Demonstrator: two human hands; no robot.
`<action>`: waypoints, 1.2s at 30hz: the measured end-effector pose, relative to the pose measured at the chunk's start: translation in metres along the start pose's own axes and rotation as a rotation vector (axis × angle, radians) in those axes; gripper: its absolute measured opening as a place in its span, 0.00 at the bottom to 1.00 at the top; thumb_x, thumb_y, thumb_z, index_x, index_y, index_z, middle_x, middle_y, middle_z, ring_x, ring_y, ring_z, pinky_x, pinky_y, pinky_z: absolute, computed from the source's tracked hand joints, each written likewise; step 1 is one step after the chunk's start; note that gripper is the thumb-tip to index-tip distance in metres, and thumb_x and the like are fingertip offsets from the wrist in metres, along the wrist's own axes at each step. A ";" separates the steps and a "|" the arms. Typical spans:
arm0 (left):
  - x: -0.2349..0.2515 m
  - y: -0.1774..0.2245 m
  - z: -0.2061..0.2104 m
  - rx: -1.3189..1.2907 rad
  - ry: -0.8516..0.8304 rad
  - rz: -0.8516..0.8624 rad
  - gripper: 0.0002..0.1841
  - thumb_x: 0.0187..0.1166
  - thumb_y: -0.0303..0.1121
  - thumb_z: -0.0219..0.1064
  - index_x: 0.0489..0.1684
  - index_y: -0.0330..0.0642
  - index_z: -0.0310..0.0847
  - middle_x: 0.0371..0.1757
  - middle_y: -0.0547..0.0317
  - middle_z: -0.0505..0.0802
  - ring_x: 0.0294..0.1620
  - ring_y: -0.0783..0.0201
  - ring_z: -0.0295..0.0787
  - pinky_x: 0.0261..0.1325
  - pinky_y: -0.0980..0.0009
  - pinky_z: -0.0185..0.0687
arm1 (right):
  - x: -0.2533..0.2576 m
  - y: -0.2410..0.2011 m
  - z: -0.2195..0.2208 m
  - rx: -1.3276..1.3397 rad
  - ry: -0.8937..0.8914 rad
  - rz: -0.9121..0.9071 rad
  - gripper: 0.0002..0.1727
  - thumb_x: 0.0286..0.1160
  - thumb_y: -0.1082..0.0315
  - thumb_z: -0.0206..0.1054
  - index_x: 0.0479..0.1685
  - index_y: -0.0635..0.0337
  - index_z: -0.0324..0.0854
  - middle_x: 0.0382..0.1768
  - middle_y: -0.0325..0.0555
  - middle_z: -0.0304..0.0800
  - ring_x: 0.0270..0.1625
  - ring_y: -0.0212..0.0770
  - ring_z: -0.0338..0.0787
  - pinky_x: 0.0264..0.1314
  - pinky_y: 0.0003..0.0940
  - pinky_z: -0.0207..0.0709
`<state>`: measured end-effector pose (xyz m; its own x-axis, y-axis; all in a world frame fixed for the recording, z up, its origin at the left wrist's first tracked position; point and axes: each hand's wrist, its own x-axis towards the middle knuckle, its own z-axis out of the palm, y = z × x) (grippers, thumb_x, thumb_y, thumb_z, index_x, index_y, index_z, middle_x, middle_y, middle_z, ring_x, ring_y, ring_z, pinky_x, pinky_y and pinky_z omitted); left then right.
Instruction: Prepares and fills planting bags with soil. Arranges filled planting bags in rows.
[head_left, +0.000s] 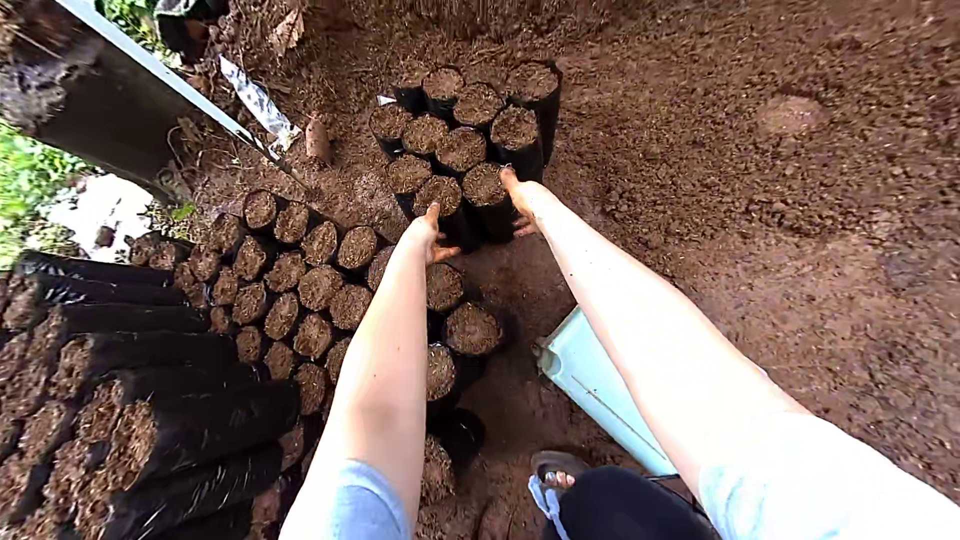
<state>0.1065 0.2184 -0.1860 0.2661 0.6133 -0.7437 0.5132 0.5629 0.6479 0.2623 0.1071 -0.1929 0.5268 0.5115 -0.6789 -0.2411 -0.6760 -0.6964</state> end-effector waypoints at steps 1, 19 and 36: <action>0.003 -0.001 0.006 -0.041 -0.015 -0.018 0.40 0.92 0.64 0.39 0.95 0.47 0.44 0.92 0.36 0.60 0.83 0.38 0.72 0.74 0.44 0.80 | 0.003 -0.004 -0.001 -0.094 -0.019 -0.002 0.42 0.90 0.34 0.41 0.84 0.61 0.68 0.79 0.68 0.72 0.75 0.63 0.82 0.70 0.62 0.79; -0.031 -0.027 0.021 -0.268 0.246 0.154 0.32 0.97 0.51 0.40 0.68 0.27 0.77 0.68 0.30 0.84 0.71 0.41 0.83 0.71 0.41 0.82 | 0.010 0.042 0.016 0.125 0.158 -0.078 0.33 0.94 0.47 0.42 0.83 0.65 0.64 0.75 0.62 0.78 0.66 0.53 0.90 0.65 0.49 0.87; -0.400 -0.149 -0.231 -0.488 0.392 0.331 0.19 0.96 0.41 0.42 0.65 0.40 0.75 0.54 0.52 0.94 0.54 0.57 0.96 0.59 0.58 0.94 | -0.022 0.077 -0.038 0.249 0.174 -0.254 0.29 0.98 0.53 0.39 0.88 0.63 0.52 0.76 0.64 0.73 0.62 0.53 0.91 0.57 0.43 0.90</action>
<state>-0.2649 0.0171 0.0535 -0.0158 0.8978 -0.4401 0.0072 0.4402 0.8979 0.2631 0.0234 -0.2225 0.7204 0.5340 -0.4425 -0.2639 -0.3790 -0.8870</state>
